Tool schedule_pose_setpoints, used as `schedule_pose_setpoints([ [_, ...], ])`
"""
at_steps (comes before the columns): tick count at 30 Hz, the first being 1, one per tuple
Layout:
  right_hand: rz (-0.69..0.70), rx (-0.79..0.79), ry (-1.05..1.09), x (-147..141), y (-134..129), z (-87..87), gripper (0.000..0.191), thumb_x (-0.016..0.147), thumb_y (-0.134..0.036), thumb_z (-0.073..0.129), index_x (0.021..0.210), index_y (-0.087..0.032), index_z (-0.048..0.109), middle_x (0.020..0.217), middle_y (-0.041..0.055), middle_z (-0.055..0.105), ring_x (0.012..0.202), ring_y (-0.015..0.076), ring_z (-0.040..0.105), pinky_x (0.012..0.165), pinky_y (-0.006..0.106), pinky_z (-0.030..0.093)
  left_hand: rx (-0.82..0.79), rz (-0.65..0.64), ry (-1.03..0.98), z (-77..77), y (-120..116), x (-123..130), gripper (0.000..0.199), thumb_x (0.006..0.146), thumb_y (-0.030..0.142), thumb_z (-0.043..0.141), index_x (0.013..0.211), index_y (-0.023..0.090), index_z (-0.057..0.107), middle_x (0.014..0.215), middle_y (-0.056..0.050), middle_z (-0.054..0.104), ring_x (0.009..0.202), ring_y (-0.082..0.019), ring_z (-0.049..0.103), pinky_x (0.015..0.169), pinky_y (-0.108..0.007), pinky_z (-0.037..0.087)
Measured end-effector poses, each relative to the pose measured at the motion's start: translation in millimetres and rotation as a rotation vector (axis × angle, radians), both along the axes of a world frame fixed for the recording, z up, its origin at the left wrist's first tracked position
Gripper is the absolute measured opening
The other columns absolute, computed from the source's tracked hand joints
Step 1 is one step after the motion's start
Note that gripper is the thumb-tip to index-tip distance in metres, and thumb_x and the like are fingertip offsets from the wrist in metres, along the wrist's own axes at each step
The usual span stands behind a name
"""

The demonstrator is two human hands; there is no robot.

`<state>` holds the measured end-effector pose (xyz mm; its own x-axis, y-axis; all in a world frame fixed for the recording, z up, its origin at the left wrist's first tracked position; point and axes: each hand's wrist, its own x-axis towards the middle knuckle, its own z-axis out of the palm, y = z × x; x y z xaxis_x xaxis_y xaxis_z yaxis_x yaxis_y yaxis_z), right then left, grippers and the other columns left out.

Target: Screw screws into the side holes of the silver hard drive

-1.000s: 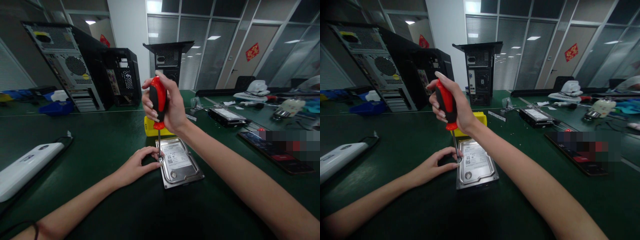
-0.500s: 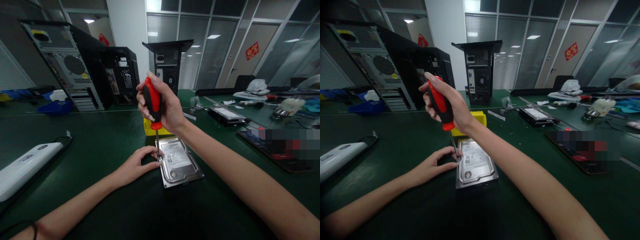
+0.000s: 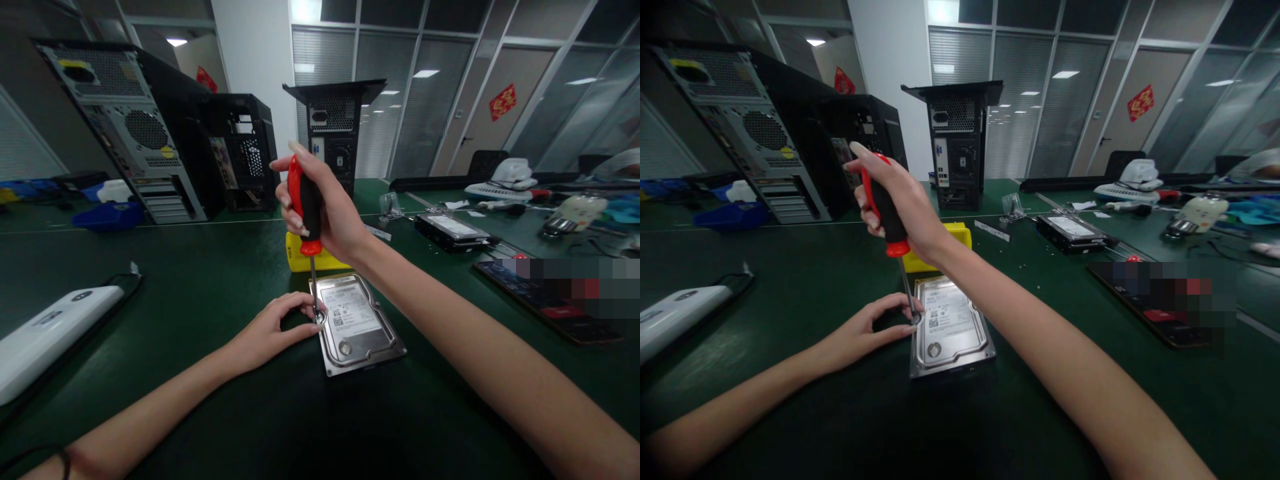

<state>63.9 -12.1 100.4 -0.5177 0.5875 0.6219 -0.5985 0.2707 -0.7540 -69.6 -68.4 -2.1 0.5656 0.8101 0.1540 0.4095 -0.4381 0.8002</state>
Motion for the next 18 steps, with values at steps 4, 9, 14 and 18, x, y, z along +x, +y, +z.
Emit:
schedule_pose_setpoints([
  [4, 0.051, -0.006, -0.026, 1.0, -2.9, 2.2, 0.039, 0.083, -0.053, 0.044, 0.09, -0.016, 0.048, 0.069, -0.0025, 0.04, 0.048, 0.0028, 0.039, 0.043, 0.017, 0.03, -0.005, 0.004, 0.001, -0.6, 0.7, -0.4, 0.026, 0.085, 0.033, 0.059, 0.107, 0.019, 0.056, 0.099, -0.003, 0.057, 0.097, -0.02, 0.053, 0.09, -0.034, 0.041],
  [9, -0.034, -0.017, 0.013, -1.9, -0.3, -0.7, 0.028, 0.082, -0.043, 0.051, 0.089, -0.016, 0.047, 0.074, -0.0021, 0.045, 0.049, 0.004, 0.047, 0.042, 0.018, 0.038, -0.003, 0.001, -0.003, -0.2, 0.1, -1.3, 0.025, 0.085, 0.033, 0.058, 0.106, 0.02, 0.057, 0.102, -0.003, 0.058, 0.098, -0.02, 0.053, 0.09, -0.034, 0.041],
  [14, -0.097, 0.012, 0.032, -2.4, 0.4, -3.9, 0.026, 0.078, -0.037, 0.057, 0.084, -0.019, 0.039, 0.073, -0.0036, 0.049, 0.05, 0.004, 0.048, 0.044, 0.017, 0.039, 0.004, 0.003, 0.005, -1.2, 1.5, -0.9, 0.025, 0.085, 0.033, 0.058, 0.106, 0.02, 0.057, 0.101, -0.002, 0.058, 0.098, -0.019, 0.053, 0.09, -0.033, 0.04],
  [18, -0.096, 0.013, 0.019, -2.0, -1.8, -4.1, 0.032, 0.077, -0.041, 0.059, 0.085, -0.02, 0.037, 0.067, -0.0061, 0.045, 0.044, 0.0018, 0.039, 0.039, 0.015, 0.029, 0.004, -0.002, 0.003, -2.1, 1.0, -1.7, 0.025, 0.085, 0.034, 0.058, 0.107, 0.021, 0.056, 0.1, -0.002, 0.058, 0.097, -0.019, 0.053, 0.09, -0.033, 0.04],
])
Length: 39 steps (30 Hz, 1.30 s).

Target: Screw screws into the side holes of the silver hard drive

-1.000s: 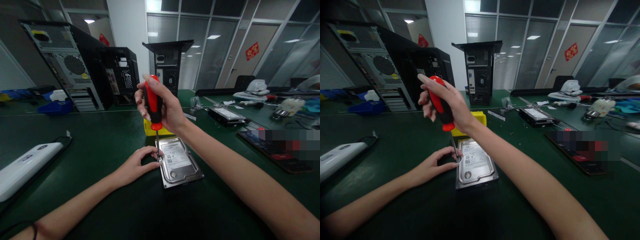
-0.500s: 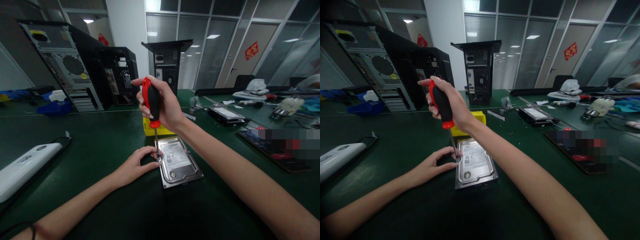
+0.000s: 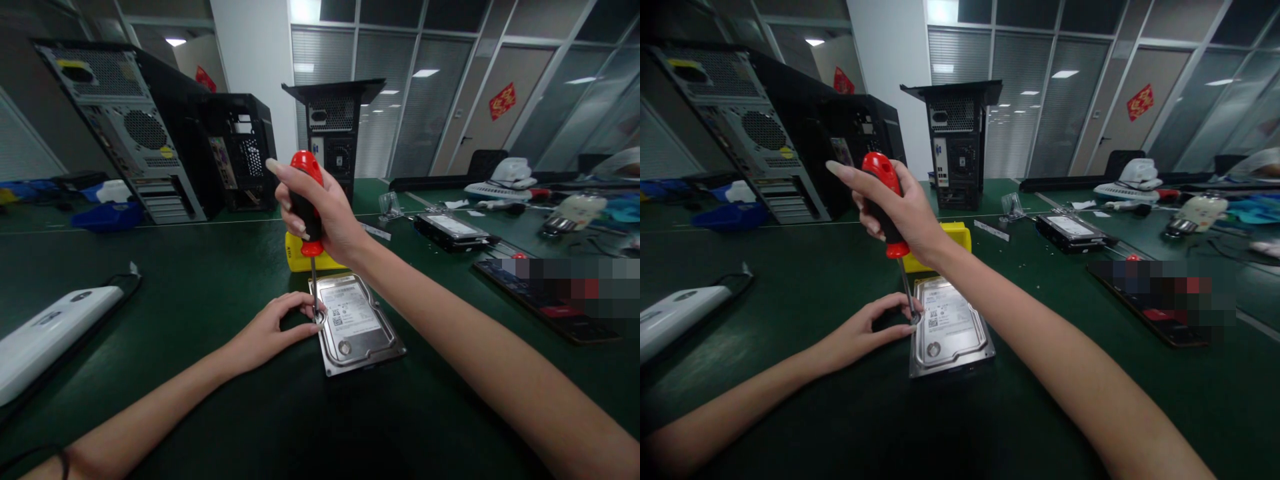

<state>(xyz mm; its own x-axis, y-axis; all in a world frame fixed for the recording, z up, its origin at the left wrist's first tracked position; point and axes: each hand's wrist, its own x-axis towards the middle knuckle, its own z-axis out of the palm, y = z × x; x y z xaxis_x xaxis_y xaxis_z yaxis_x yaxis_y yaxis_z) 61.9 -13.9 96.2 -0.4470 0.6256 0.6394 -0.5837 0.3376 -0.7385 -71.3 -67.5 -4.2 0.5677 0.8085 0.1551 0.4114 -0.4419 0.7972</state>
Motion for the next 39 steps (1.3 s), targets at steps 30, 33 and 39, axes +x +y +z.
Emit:
schedule_pose_setpoints([
  [30, 0.116, 0.021, 0.044, 4.3, -0.9, 6.9, 0.035, 0.083, -0.05, 0.046, 0.086, -0.015, 0.051, 0.073, -0.0018, 0.044, 0.047, 0.0037, 0.044, 0.044, 0.019, 0.034, 0.01, -0.005, -0.003, -0.1, 0.2, -0.6, 0.025, 0.085, 0.033, 0.06, 0.106, 0.021, 0.056, 0.105, -0.002, 0.058, 0.1, -0.019, 0.053, 0.092, -0.033, 0.04],
  [33, 0.082, 0.027, 0.036, 2.3, 1.3, 5.5, 0.03, 0.082, -0.046, 0.051, 0.085, -0.016, 0.048, 0.077, -0.0014, 0.049, 0.054, 0.0052, 0.052, 0.049, 0.019, 0.041, 0.008, -0.008, -0.009, -0.5, -0.6, -1.3, 0.024, 0.084, 0.032, 0.06, 0.106, 0.021, 0.056, 0.105, -0.001, 0.058, 0.1, -0.019, 0.053, 0.092, -0.032, 0.039],
  [39, 0.101, 0.018, 0.018, 1.7, -0.1, 3.7, 0.028, 0.08, -0.046, 0.053, 0.086, -0.021, 0.042, 0.066, -0.0058, 0.044, 0.043, 0.0028, 0.037, 0.039, 0.016, 0.027, -0.008, -0.001, 0.007, 2.4, -1.0, 0.1, 0.025, 0.085, 0.033, 0.059, 0.106, 0.021, 0.056, 0.102, -0.002, 0.058, 0.099, -0.019, 0.053, 0.091, -0.033, 0.04],
])
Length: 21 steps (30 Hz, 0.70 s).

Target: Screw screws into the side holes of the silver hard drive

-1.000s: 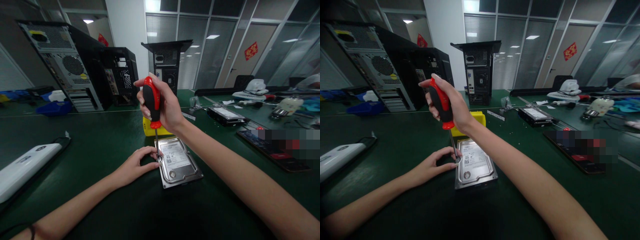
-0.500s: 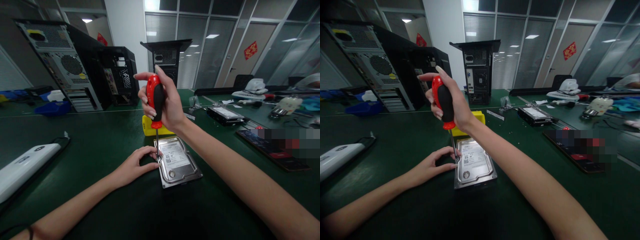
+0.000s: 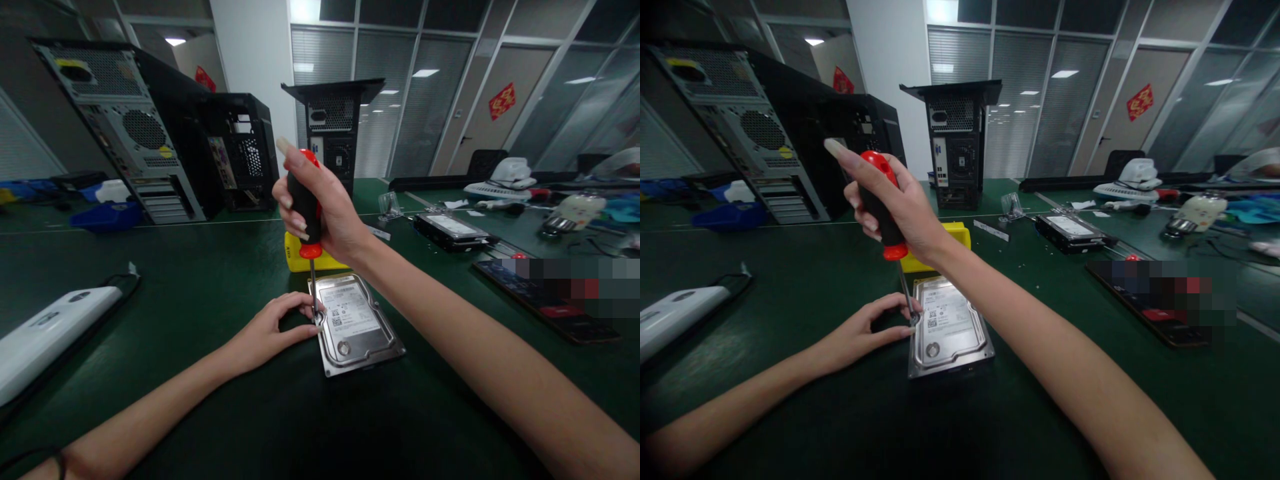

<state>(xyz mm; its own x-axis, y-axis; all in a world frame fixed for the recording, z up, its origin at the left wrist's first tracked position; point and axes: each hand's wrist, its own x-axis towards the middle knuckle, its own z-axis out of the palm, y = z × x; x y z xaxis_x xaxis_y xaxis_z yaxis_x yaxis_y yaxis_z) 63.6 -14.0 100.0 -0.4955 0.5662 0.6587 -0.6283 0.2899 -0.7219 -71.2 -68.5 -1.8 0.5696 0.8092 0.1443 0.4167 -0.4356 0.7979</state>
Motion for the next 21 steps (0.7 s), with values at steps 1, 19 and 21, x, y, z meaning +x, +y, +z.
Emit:
schedule_pose_setpoints([
  [1, 0.019, 0.0, 0.001, 0.8, -0.9, 0.5, 0.029, 0.082, -0.048, 0.05, 0.088, -0.021, 0.043, 0.064, -0.0057, 0.043, 0.043, 0.0032, 0.035, 0.039, 0.016, 0.026, -0.003, 0.002, 0.007, 0.7, 0.0, 0.5, 0.025, 0.085, 0.033, 0.059, 0.106, 0.021, 0.056, 0.102, -0.002, 0.057, 0.099, -0.02, 0.053, 0.09, -0.033, 0.041],
  [19, 0.063, -0.017, -0.004, 1.6, 0.6, 1.2, 0.027, 0.084, -0.044, 0.049, 0.091, -0.02, 0.04, 0.062, -0.0077, 0.042, 0.042, 0.0019, 0.035, 0.039, 0.016, 0.026, 0.008, 0.008, 0.003, -0.1, 0.1, 0.4, 0.026, 0.085, 0.034, 0.058, 0.107, 0.021, 0.056, 0.1, -0.003, 0.058, 0.097, -0.02, 0.053, 0.09, -0.034, 0.041],
  [21, 0.118, -0.018, -0.015, 2.5, -0.8, 2.9, 0.036, 0.085, -0.054, 0.041, 0.094, -0.02, 0.044, 0.062, -0.006, 0.04, 0.043, 0.0034, 0.033, 0.04, 0.018, 0.025, 0.008, 0.007, 0.007, -0.2, -0.3, 0.6, 0.026, 0.085, 0.035, 0.058, 0.107, 0.021, 0.056, 0.099, -0.003, 0.058, 0.097, -0.02, 0.053, 0.09, -0.035, 0.042],
])
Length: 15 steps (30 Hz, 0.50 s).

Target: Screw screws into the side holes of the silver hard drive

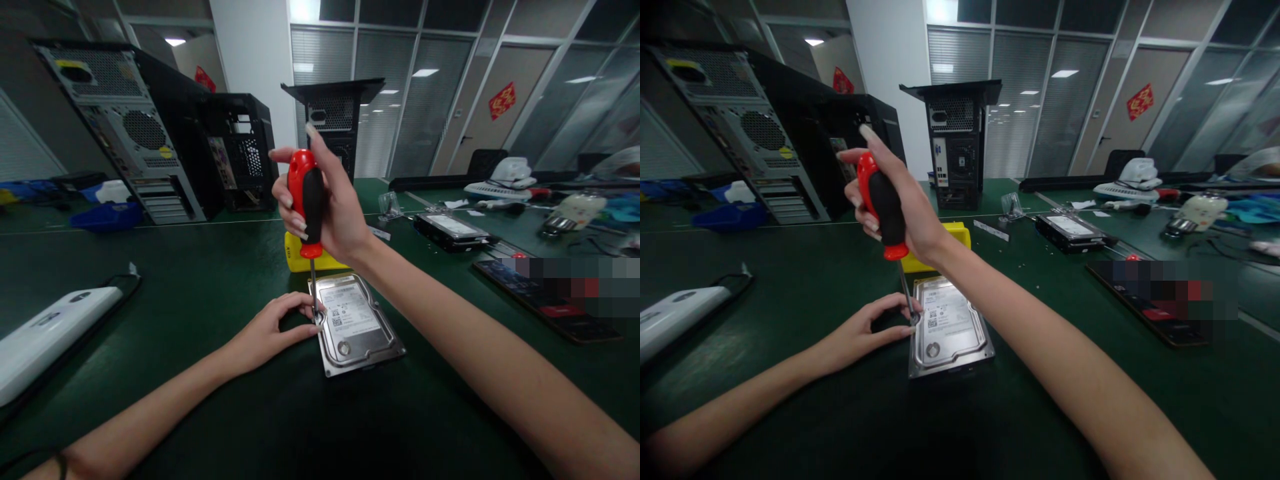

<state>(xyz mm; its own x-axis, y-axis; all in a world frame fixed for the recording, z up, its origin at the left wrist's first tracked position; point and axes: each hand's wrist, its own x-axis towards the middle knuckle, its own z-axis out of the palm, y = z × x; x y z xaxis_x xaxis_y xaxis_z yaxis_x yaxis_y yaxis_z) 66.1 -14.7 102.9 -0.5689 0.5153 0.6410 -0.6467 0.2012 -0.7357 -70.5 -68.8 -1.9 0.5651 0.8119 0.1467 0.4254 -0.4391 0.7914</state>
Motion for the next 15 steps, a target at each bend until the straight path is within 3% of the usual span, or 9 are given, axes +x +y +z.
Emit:
schedule_pose_setpoints([
  [5, -0.001, 0.029, -0.025, 0.3, -1.8, 2.0, 0.038, 0.088, -0.051, 0.036, 0.093, -0.017, 0.051, 0.07, -0.0032, 0.042, 0.05, 0.0035, 0.04, 0.046, 0.019, 0.032, 0.001, 0.005, 0.002, 0.4, -0.4, -0.2, 0.027, 0.084, 0.034, 0.058, 0.107, 0.02, 0.056, 0.099, -0.003, 0.058, 0.096, -0.02, 0.054, 0.09, -0.034, 0.042],
  [11, -0.112, 0.01, 0.022, -1.8, -3.5, -0.2, 0.032, 0.077, -0.041, 0.059, 0.089, -0.016, 0.042, 0.079, -0.0008, 0.054, 0.066, 0.0075, 0.056, 0.066, 0.024, 0.049, -0.002, 0.002, -0.011, -0.6, 1.6, -0.6, 0.027, 0.085, 0.035, 0.058, 0.107, 0.021, 0.057, 0.1, -0.002, 0.058, 0.098, -0.02, 0.053, 0.09, -0.034, 0.041],
  [15, -0.144, 0.022, 0.013, -3.0, -3.8, -2.1, 0.037, 0.073, -0.043, 0.064, 0.09, -0.02, 0.04, 0.068, -0.0049, 0.051, 0.05, 0.0046, 0.047, 0.047, 0.018, 0.04, -0.01, -0.006, -0.016, -1.1, 1.4, -0.6, 0.026, 0.085, 0.034, 0.059, 0.108, 0.022, 0.057, 0.1, -0.002, 0.057, 0.098, -0.02, 0.053, 0.09, -0.034, 0.041],
])
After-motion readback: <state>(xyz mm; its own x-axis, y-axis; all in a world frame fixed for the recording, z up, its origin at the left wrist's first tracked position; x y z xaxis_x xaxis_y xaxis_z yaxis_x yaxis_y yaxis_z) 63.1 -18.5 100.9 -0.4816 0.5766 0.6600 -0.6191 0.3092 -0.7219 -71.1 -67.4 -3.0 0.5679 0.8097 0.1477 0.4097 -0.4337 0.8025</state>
